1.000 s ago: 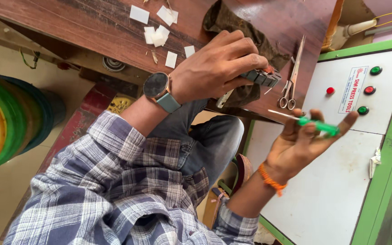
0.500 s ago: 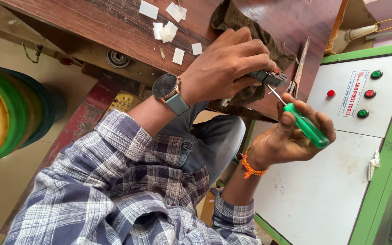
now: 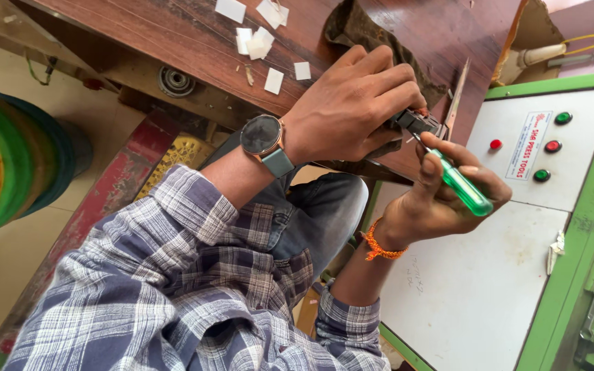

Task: The person assembles a small electrical component by cutting small white insulating pieces with scissors and inserting them into slots on a stator-like part. They use a green screwdriver to adjust or secure the pieces in place, repeating the process for multiple slots.

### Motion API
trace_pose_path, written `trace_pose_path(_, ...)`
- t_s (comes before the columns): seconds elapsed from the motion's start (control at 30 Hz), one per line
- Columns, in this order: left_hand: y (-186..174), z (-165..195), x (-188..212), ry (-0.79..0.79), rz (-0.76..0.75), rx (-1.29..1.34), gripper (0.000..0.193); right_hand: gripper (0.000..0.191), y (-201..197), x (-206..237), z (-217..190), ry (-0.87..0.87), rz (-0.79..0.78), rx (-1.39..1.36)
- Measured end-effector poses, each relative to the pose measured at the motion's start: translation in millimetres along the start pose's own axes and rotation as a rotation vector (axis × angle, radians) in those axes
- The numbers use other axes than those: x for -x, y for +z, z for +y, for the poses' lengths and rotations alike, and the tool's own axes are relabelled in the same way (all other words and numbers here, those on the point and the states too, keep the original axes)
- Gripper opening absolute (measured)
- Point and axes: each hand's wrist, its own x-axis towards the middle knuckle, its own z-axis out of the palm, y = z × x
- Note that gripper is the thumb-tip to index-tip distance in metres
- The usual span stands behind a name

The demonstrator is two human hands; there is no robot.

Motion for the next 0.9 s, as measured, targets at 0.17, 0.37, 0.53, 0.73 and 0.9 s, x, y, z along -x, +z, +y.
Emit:
trace_pose_path(0.17,10,-2,-1,0.021,0.026,-0.085,0.029,0.042,3,17,-3,0.002,0.028,0.064)
trace_pose_path(0.37,13,-3,0,0.004,0.029,-0.125,0.023,0.037,-13,5,-12,0.094,-0.077,0.113)
trace_pose_path(0.53,13,-3,-2,-0.013,-0.004,-0.123,0.026,0.036,-17,-2,-2,0.030,-0.131,0.120)
trace_pose_path(0.73,10,-3,-4,-0.028,-0.034,-0.113,0.025,0.038,-18,11,0,0.041,0.009,0.090)
trace_pose_path(0.9,0,-3,-12,-0.088,-0.095,0.009,0.055,0.041,-55,-28,-25,-0.001,0.173,-0.047)
